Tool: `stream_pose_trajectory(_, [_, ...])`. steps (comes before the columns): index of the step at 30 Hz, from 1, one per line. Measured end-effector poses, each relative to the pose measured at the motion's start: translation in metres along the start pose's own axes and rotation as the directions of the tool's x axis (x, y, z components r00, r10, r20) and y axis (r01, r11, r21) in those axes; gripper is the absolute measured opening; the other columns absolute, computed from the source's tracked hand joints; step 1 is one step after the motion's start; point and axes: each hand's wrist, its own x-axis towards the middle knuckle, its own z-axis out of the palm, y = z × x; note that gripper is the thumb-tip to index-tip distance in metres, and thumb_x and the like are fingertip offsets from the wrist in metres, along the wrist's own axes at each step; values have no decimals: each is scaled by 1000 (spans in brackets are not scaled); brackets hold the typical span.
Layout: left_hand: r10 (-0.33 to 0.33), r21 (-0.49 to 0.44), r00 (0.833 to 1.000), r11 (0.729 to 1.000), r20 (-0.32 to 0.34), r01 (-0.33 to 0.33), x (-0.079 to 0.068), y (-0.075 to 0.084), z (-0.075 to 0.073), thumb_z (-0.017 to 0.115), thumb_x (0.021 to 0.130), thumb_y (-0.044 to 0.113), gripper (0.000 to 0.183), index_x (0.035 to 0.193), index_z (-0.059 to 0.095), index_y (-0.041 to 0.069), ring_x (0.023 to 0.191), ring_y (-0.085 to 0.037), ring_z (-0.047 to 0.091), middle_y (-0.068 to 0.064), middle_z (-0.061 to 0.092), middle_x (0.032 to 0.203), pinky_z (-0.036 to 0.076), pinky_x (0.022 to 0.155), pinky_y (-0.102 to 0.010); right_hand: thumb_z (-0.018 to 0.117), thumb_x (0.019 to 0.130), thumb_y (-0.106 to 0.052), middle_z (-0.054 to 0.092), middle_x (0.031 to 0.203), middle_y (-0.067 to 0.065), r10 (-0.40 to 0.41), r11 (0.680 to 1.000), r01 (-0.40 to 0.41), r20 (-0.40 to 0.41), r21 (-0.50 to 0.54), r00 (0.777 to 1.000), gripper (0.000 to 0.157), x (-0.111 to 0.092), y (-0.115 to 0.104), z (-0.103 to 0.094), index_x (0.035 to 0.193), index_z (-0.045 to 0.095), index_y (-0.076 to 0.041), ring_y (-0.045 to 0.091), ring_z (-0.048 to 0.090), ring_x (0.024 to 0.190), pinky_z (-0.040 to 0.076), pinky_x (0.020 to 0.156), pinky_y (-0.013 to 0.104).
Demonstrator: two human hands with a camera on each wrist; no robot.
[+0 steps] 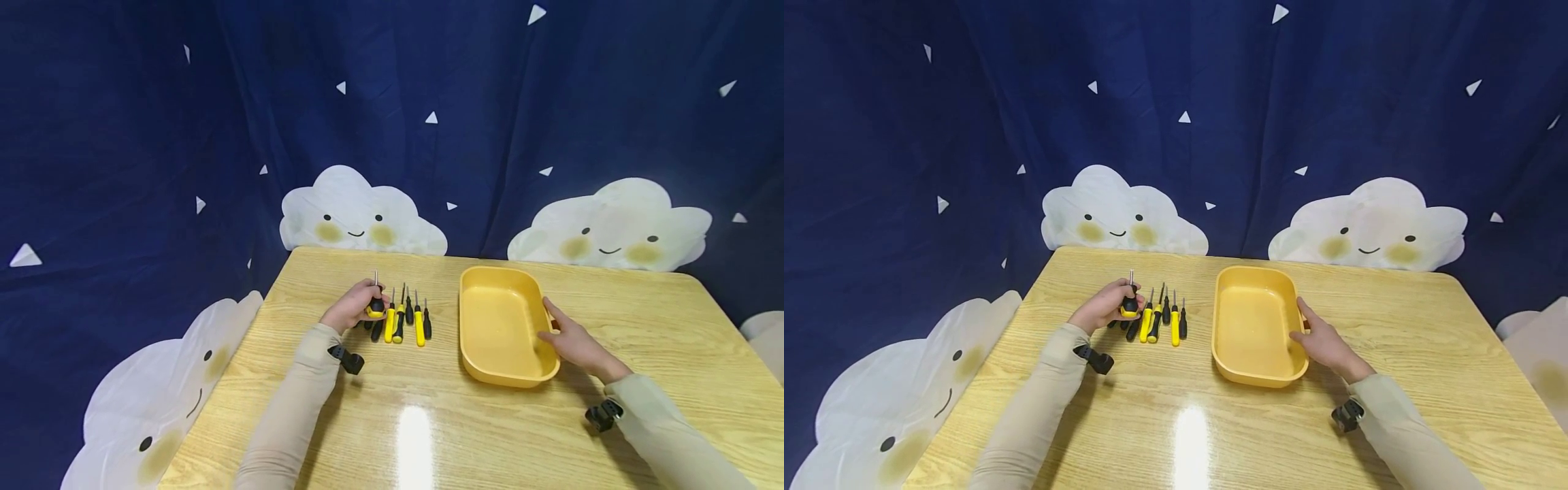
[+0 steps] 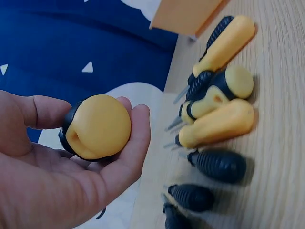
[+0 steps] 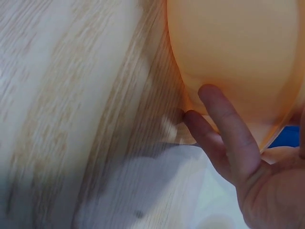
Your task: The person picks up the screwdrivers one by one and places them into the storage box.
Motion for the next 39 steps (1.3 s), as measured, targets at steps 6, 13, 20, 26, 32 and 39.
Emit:
stream_pose_trajectory(6, [9,-13,999,1000,42,-8,-1,3,13,32,95,3,40,134,32,-7,116,-46,46,-35,43,126,47,88,-51,50,97,-11,30,131,44,-1,1000,1,0,-1,1000,77,-1,0,1,151,-4,-7,30,60,92,55,67,35])
stream_pose_trajectory(13, [2,-40,997,999,75,1,0,7,34,34,94,1,39,132,33,-5,113,-44,50,-35,45,125,43,91,-55,50,98,-12,32,132,43,-20,999,19,-4,-43,1000,75,0,0,-1,150,-4,-7,30,60,93,54,65,33])
stream_pose_trajectory(20, [6,-56,993,998,115,1,4,12,57,35,94,0,37,130,35,-6,105,-37,55,-28,52,114,43,92,-55,50,97,-10,39,127,41,-32,995,31,-12,-93,999,75,-1,-3,-1,150,-2,-4,32,56,95,52,64,31])
stream_pose_trajectory(26, [4,-58,989,998,149,5,10,15,79,37,93,1,34,127,37,-5,92,-29,60,-18,56,100,43,91,-56,49,97,-8,42,122,39,-33,996,32,-10,-80,999,74,-2,-2,0,150,-2,-4,29,58,88,52,62,31])
stream_pose_trajectory(32, [0,-41,984,999,179,8,14,19,99,38,95,3,30,124,41,-3,97,-34,59,-26,55,109,49,85,-50,49,97,-7,41,125,40,-47,995,47,-5,-87,999,73,-2,0,2,150,-1,-2,31,59,93,52,63,31])
stream_pose_trajectory(39, [-1,-29,978,1000,210,7,21,26,120,41,94,5,32,125,42,-4,91,-29,62,-20,58,99,46,89,-53,50,96,-7,43,124,39,-58,990,54,-24,-130,998,75,-2,-2,0,150,0,-2,33,57,96,51,65,30])
